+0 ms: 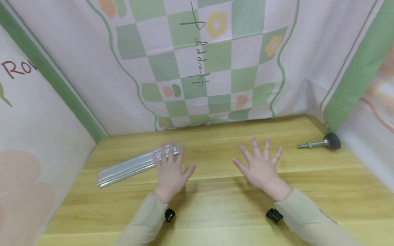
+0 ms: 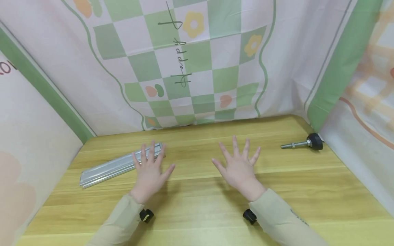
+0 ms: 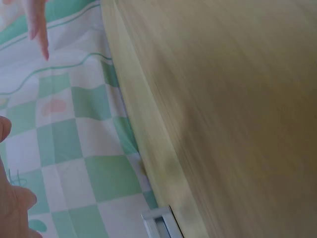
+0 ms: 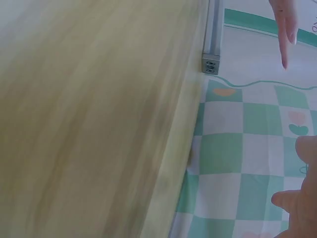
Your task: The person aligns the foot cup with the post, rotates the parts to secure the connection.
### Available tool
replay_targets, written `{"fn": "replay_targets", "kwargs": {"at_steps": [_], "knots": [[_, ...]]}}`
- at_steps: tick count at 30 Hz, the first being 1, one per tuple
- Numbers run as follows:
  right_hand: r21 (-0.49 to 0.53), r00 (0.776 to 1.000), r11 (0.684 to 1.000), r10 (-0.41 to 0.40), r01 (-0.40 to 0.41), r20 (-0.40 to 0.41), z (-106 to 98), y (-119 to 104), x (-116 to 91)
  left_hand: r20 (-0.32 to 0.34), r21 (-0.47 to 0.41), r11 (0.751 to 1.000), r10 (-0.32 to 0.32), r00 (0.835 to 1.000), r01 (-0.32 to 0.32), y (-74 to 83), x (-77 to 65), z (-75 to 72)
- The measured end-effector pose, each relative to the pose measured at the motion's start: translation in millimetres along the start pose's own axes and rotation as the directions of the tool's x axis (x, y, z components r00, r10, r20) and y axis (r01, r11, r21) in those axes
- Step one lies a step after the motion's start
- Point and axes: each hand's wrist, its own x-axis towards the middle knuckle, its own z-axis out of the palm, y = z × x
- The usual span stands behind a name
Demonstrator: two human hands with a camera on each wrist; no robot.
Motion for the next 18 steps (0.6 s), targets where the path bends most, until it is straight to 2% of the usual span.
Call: {"fn": "replay_targets", "kwargs": {"at_steps": [4,9,12,18], "knots": [[-0.015,1.0,1.0,-0.002,0.002,0.011,-0.8,2.0,0.0,0.009,0.001,1.0,-0.027,1.0,0.027,-10.5,-0.9,-2.8],[-0.027,1.0,1.0,-0.002,0.003,0.013,-1.9,5.5,-0.2,-0.014,0.007,0.999,-0.049,0.999,0.049,-26.9,-1.2,-10.0],[-0.025,1.0,1.0,-0.003,0.004,0.01,-2.0,7.7,-1.0,-0.025,-0.007,0.998,-0.066,0.998,0.066,-39.7,-0.4,-13.4],[-0.018,1.0,1.0,-0.008,0.008,-0.007,-0.8,12.9,-2.9,0.001,-0.051,0.993,-0.105,0.995,0.104,-66.9,2.0,-17.2]]}}
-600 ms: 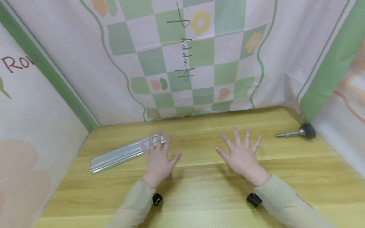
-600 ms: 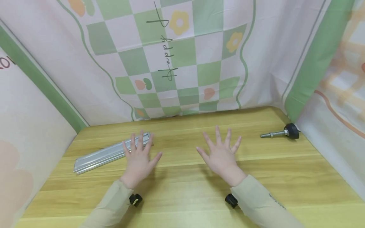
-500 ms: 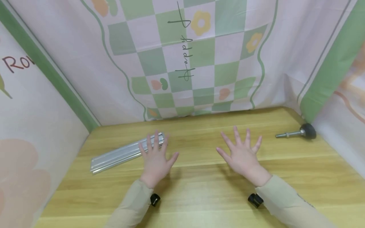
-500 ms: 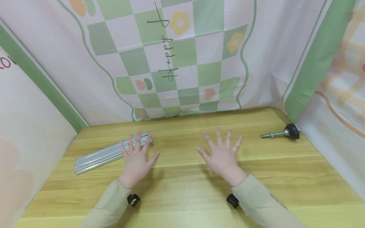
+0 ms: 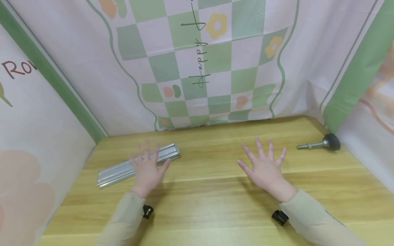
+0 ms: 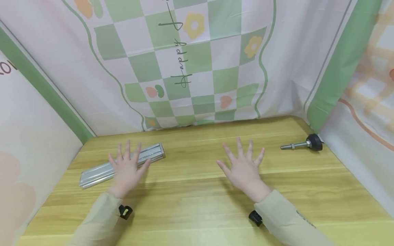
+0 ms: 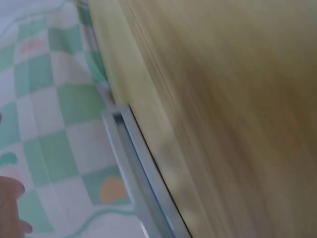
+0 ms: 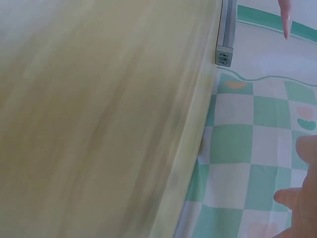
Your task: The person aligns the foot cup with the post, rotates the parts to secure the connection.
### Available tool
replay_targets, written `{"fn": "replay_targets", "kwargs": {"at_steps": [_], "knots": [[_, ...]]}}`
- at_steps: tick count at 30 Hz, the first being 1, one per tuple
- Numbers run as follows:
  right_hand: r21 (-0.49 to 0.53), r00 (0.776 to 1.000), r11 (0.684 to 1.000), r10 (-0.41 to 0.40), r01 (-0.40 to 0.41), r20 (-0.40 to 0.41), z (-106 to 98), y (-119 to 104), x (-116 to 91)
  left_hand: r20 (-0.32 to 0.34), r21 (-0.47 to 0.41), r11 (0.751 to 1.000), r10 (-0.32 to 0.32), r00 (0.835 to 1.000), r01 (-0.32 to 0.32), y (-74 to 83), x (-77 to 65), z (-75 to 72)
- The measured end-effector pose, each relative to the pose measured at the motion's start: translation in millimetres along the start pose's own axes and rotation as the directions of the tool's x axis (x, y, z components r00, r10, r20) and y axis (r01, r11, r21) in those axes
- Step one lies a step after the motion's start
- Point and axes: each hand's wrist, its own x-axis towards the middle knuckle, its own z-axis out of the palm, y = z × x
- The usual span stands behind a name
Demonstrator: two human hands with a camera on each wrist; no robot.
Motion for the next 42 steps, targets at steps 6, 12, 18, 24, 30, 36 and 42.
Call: {"fn": "replay_targets", "kwargs": {"at_steps": [6,12,18,24,30,36,42], "knots": [[-0.003,1.0,1.0,-0.006,0.006,-0.009,0.9,5.4,-0.8,0.036,0.035,0.999,-0.015,0.999,0.014,-28.1,5.4,-0.3],[-0.026,0.999,1.0,-0.018,0.017,-0.035,-1.4,16.8,2.9,0.129,0.04,0.999,-0.037,0.991,0.032,-51.5,11.0,4.0],[-0.049,0.999,0.999,-0.02,0.017,-0.05,-7.2,29.2,9.7,0.176,0.026,0.998,-0.06,0.983,0.057,-71.3,14.4,8.2],[-0.063,0.998,0.998,-0.012,0.008,-0.057,-16.0,37.8,11.5,0.229,0.038,0.996,-0.083,0.97,0.076,-90.4,16.1,12.1],[-0.068,0.996,0.998,-0.016,0.01,-0.086,-16.8,45.7,10.5,0.314,0.004,0.997,-0.073,0.947,0.075,-102.7,13.8,12.9],[-0.059,0.994,0.998,-0.003,-0.004,-0.113,-19.0,71.0,16.1,0.353,-0.012,0.997,-0.061,0.933,0.07,-105.9,11.1,11.6],[-0.018,0.994,0.998,0.066,-0.068,-0.083,-28.1,113.2,25.3,0.352,0.0,0.999,-0.03,0.936,0.033,-107.3,14.2,16.5]]}}
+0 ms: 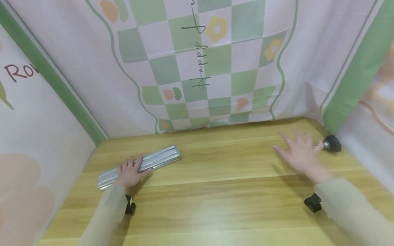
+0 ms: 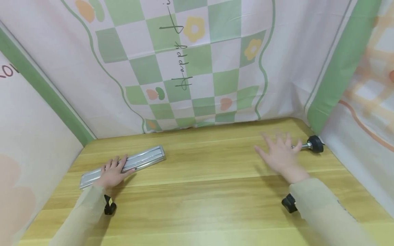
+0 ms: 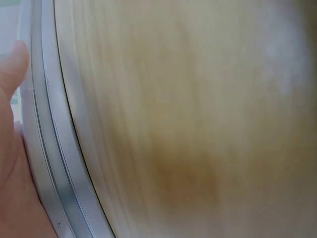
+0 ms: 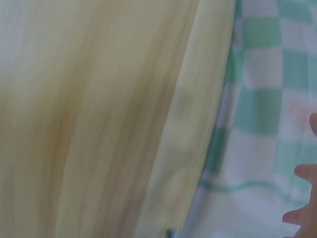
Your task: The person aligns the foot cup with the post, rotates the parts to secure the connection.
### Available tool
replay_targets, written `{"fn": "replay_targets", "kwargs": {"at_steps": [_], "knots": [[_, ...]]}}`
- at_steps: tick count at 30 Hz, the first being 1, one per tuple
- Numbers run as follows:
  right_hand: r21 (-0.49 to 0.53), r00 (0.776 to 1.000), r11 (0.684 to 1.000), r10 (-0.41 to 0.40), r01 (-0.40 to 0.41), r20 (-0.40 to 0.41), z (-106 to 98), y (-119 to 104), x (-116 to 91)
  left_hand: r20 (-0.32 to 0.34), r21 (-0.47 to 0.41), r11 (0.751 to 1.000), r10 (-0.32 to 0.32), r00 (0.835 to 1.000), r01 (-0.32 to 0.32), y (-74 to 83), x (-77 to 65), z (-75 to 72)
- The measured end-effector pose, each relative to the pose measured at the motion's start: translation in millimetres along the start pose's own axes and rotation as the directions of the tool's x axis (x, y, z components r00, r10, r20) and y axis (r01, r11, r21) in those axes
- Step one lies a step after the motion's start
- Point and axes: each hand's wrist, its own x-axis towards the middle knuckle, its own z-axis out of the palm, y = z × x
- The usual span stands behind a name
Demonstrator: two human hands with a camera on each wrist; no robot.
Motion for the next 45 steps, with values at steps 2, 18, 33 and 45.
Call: {"fn": "replay_targets", "kwargs": {"at_steps": [2,18,33,45], "knots": [[0.007,1.0,1.0,0.015,-0.015,0.017,-2.5,15.0,4.8,-0.005,0.009,1.0,0.003,1.0,-0.003,-0.8,1.3,1.7],[-0.078,0.998,0.997,0.015,-0.01,0.069,-3.4,115.4,18.8,-0.045,0.037,0.999,0.002,0.999,0.0,3.0,-2.1,-0.4],[-0.164,0.979,0.982,-0.058,0.091,0.194,-1.0,140.1,15.9,-0.054,0.028,1.0,-0.009,0.998,0.01,4.2,-1.7,0.3],[-0.18,0.993,0.981,-0.048,0.066,0.106,6.7,150.0,19.9,-0.086,0.04,0.999,0.006,0.996,-0.003,-0.1,0.0,7.7]]}}
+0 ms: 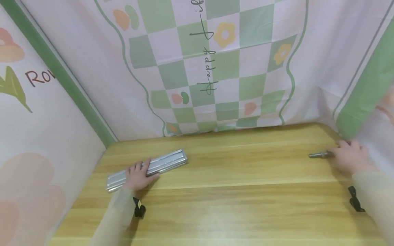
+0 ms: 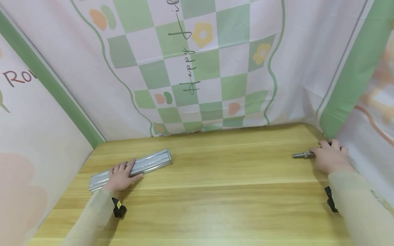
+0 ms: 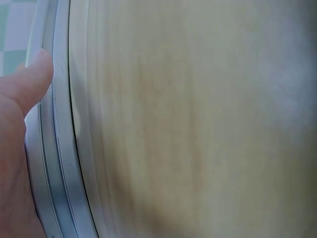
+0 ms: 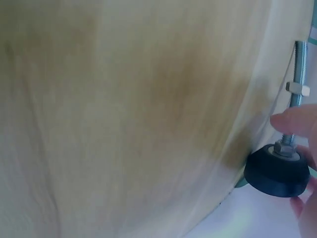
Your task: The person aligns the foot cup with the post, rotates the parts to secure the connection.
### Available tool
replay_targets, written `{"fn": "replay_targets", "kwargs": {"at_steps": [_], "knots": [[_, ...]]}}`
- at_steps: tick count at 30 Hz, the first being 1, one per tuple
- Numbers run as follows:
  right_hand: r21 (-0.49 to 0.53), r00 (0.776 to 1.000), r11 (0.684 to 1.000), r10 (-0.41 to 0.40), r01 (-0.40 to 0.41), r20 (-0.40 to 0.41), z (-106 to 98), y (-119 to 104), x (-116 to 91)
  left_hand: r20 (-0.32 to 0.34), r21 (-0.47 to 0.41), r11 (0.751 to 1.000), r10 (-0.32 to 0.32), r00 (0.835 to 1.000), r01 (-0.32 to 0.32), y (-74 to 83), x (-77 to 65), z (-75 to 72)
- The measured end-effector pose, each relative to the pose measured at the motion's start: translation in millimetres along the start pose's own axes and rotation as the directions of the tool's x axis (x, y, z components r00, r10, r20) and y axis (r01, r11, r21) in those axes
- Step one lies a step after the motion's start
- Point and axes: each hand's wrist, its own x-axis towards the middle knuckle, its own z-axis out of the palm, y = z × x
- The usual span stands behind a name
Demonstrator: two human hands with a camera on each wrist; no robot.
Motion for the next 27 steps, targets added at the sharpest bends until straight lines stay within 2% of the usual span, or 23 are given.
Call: {"fn": "replay_targets", "kwargs": {"at_steps": [3,8,13,16,22,27], "knots": [[-0.022,0.998,0.999,0.022,-0.023,-0.052,-1.0,3.5,-2.0,0.002,0.007,1.0,-0.004,1.0,0.004,-1.1,-0.4,2.0],[-0.049,0.998,0.998,0.039,-0.042,-0.047,-7.4,6.3,-6.7,-0.003,0.007,1.0,0.001,1.0,-0.001,-0.4,-1.4,1.9],[-0.074,1.0,0.997,-0.005,0.005,0.007,-6.9,12.4,-11.2,0.014,-0.005,1.0,-0.001,1.0,0.001,1.1,-1.4,3.0],[-0.056,0.999,0.997,-0.049,0.049,0.009,-2.0,16.4,-12.0,0.014,-0.007,1.0,0.0,1.0,0.0,1.4,-1.6,3.6],[-0.007,0.99,0.992,-0.128,0.127,-0.064,4.1,15.9,-8.6,0.02,-0.007,1.0,-0.023,1.0,0.023,3.5,-0.9,-0.3],[-0.002,0.959,0.979,-0.201,0.204,-0.198,-1.3,1.9,-3.6,0.018,-0.002,0.999,-0.033,0.999,0.033,4.1,-0.4,-3.5]]}}
